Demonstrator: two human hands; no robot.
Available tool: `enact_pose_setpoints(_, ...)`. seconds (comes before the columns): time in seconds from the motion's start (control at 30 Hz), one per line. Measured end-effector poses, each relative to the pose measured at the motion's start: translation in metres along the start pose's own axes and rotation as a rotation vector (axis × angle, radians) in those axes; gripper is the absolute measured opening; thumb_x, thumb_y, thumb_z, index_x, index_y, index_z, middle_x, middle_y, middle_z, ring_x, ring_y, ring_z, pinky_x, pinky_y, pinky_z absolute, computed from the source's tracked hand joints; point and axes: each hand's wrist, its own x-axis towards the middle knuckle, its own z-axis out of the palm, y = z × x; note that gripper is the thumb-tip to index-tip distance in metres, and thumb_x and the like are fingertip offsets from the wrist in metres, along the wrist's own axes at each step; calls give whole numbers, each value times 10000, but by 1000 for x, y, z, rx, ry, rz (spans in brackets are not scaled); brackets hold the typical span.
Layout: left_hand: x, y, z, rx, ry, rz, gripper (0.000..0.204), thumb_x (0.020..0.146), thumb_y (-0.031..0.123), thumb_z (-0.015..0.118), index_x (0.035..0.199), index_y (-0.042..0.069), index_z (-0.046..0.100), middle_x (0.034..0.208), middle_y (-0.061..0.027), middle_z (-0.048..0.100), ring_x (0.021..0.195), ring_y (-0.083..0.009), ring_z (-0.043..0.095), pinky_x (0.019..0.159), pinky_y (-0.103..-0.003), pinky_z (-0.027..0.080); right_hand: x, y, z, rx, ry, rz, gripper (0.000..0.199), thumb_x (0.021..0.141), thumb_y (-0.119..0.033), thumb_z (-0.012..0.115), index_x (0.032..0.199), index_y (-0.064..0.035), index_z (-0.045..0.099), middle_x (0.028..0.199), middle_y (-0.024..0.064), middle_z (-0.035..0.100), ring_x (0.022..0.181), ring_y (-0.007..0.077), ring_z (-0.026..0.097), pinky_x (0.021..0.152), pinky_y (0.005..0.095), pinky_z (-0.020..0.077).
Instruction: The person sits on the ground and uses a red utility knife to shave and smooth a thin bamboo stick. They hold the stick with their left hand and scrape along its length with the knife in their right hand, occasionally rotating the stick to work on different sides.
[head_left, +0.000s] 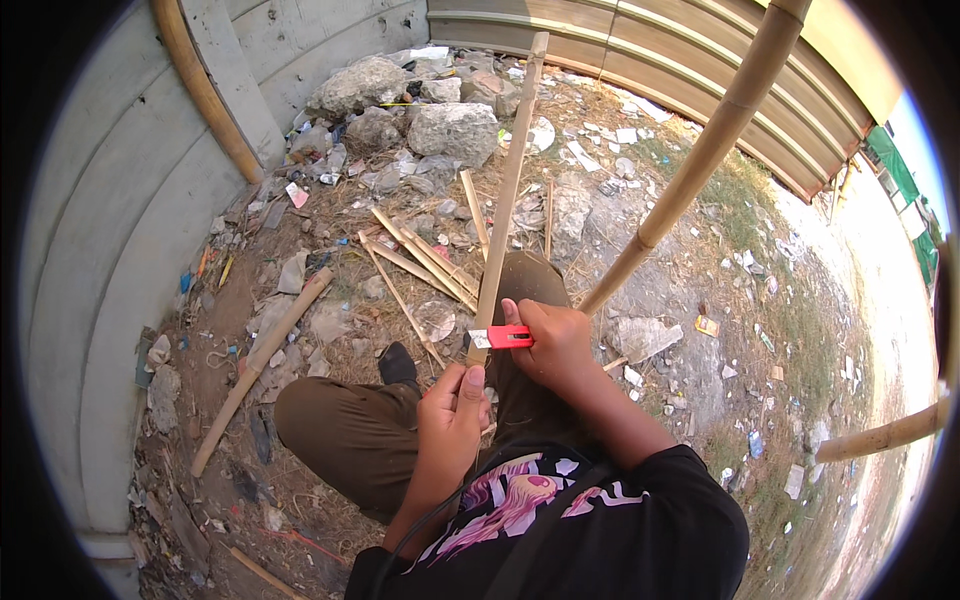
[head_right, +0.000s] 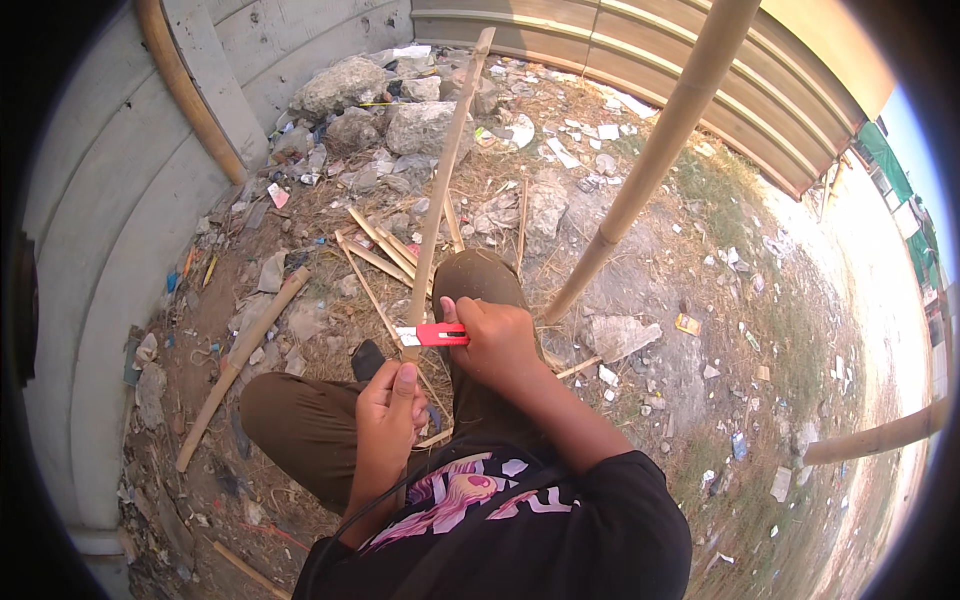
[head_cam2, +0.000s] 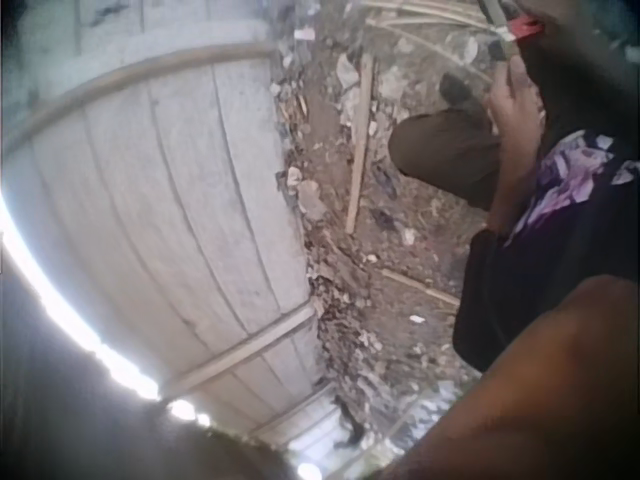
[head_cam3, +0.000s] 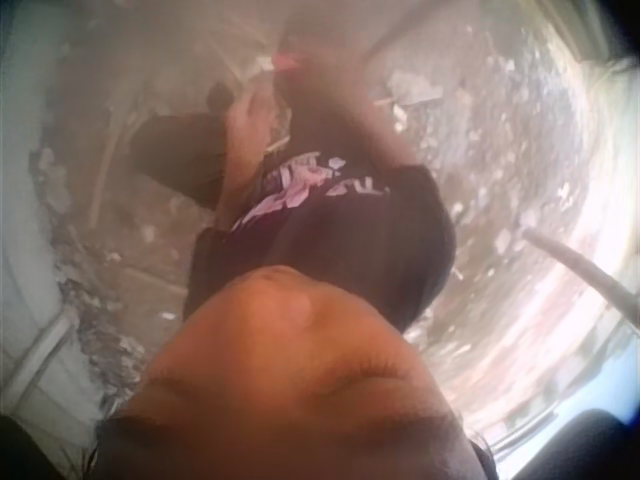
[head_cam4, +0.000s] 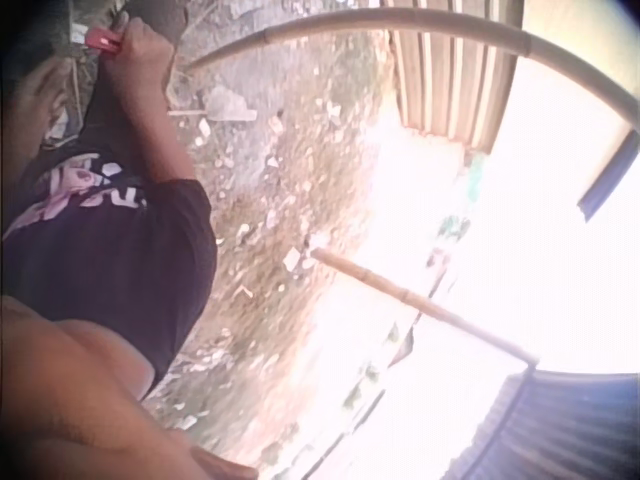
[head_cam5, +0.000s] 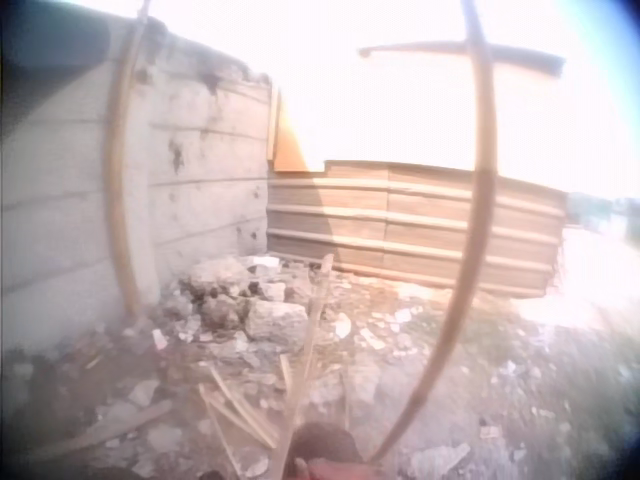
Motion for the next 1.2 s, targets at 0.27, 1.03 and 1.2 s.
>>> enact_pose_setpoints(0.27,-17,1,7,261,6,126,350,1089,294,552,842,50,507,643,38,455,568,-20,393,500,-218,326,-11,19,-12,-156,104,49,340,975,-147,661,688,-72,495,552,108,540,458,314,567,451,437,428)
enact_pose_setpoints(1.03,-20,-15,10,94,-169,-35,330,1101,285,516,869,53,490,649,52,436,551,-11,363,488,-207,301,100,126,-32,13,351,614,347,986,-213,601,730,17,557,618,179,574,570,358,611,587,447,475)
enact_pose_setpoints(1.2,-11,-2,-1,-145,-276,-241,398,1110,385,465,844,90,450,619,35,353,485,-34,311,421,-206,233,5,37,-12,13,168,104,328,971,-139,670,696,-47,515,546,120,493,450,318,519,471,433,410)
